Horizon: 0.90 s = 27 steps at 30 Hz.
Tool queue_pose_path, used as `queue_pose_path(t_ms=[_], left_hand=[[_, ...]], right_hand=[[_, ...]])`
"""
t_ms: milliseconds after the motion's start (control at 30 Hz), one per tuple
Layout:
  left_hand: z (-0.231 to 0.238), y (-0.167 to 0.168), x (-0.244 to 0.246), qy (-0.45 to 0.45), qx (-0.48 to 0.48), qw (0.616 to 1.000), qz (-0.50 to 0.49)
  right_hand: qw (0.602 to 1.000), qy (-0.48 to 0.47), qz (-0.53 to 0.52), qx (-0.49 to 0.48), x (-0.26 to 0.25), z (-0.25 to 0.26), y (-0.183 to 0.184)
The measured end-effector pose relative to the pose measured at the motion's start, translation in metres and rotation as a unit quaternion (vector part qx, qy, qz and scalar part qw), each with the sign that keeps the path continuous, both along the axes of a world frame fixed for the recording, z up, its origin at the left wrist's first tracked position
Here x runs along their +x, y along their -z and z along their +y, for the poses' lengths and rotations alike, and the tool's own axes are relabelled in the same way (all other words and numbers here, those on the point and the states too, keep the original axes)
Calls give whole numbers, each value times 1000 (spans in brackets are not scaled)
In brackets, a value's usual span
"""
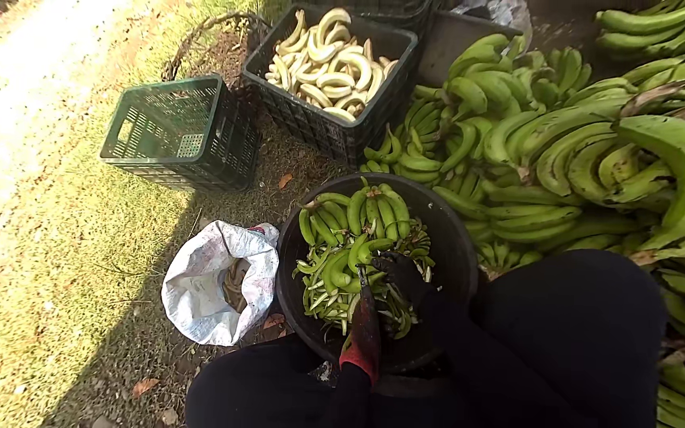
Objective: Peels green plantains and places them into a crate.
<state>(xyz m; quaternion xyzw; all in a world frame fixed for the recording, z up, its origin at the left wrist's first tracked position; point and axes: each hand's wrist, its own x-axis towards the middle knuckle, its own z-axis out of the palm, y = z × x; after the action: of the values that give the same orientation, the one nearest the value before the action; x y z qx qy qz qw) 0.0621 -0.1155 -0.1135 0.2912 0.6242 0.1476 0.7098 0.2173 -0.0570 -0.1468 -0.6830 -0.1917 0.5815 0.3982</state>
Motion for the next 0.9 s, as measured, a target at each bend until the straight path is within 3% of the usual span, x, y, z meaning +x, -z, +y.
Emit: queue_pose_path(t_ms=[333, 600, 900], left_hand=[[12, 31, 15, -3, 90, 996, -9], [-2, 29, 7, 50, 109, 993, -11], [19, 7, 22, -1, 60, 998, -17]], right_hand=[[997, 40, 69, -23, 17, 3, -21], [994, 76, 74, -15, 27, 2, -21], [996, 59, 66, 10, 25, -6, -7]])
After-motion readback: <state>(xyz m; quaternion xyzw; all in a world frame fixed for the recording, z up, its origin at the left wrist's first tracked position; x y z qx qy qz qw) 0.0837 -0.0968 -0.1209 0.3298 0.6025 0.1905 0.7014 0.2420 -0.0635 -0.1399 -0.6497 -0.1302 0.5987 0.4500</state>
